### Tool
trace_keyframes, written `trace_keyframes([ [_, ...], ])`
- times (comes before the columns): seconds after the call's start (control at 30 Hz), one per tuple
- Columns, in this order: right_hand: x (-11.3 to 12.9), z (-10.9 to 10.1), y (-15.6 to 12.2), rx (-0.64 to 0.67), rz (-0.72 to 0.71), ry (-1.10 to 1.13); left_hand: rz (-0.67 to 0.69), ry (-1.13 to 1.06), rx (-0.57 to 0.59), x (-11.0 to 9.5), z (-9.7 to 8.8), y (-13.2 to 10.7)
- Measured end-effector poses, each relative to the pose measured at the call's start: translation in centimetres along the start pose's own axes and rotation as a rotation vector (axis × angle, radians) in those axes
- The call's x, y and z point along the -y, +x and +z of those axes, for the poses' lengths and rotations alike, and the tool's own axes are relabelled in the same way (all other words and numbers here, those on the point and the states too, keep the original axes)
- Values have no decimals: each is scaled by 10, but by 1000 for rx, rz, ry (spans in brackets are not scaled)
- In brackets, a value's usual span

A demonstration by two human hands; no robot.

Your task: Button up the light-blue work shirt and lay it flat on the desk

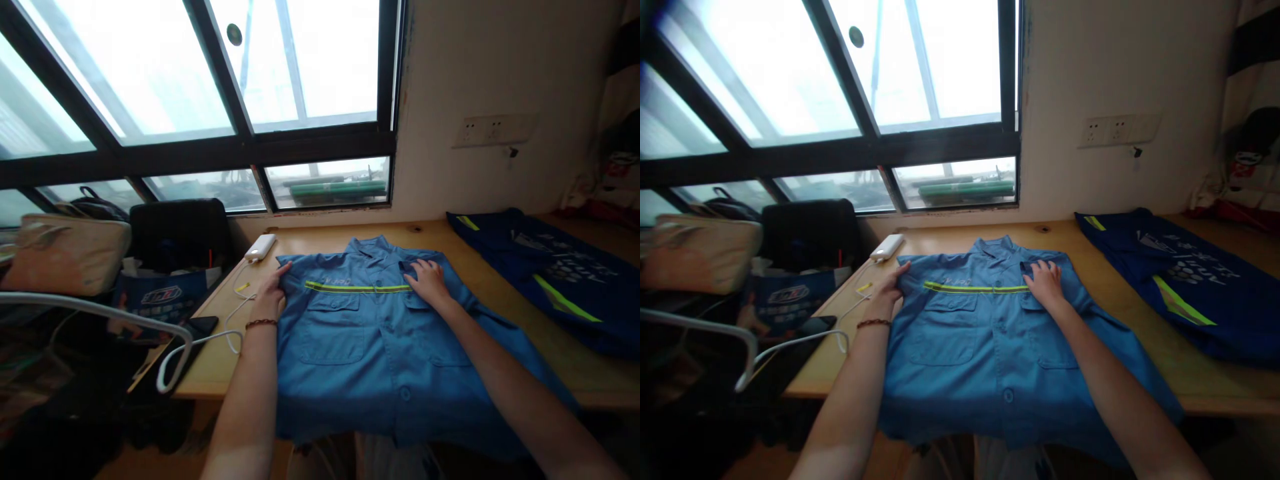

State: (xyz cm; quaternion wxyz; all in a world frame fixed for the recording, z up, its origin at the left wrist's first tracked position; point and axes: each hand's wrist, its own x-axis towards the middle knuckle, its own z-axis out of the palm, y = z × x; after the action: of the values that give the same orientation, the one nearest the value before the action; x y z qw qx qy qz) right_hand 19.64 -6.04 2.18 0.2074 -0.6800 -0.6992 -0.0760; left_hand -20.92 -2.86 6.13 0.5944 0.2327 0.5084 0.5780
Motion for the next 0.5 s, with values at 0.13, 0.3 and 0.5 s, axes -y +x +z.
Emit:
trace_keyframes([
  [0.13, 1, 6, 2, 11, -144, 36, 97, -237, -9, -3, -2, 1],
  [0.3, -1, 16, 0, 131, -162, 9, 438, -269, -172, -2, -12, 13],
  [0.5, -2, 18, -1, 185, -154, -5, 927, 165, -623, -3, -17, 13],
])
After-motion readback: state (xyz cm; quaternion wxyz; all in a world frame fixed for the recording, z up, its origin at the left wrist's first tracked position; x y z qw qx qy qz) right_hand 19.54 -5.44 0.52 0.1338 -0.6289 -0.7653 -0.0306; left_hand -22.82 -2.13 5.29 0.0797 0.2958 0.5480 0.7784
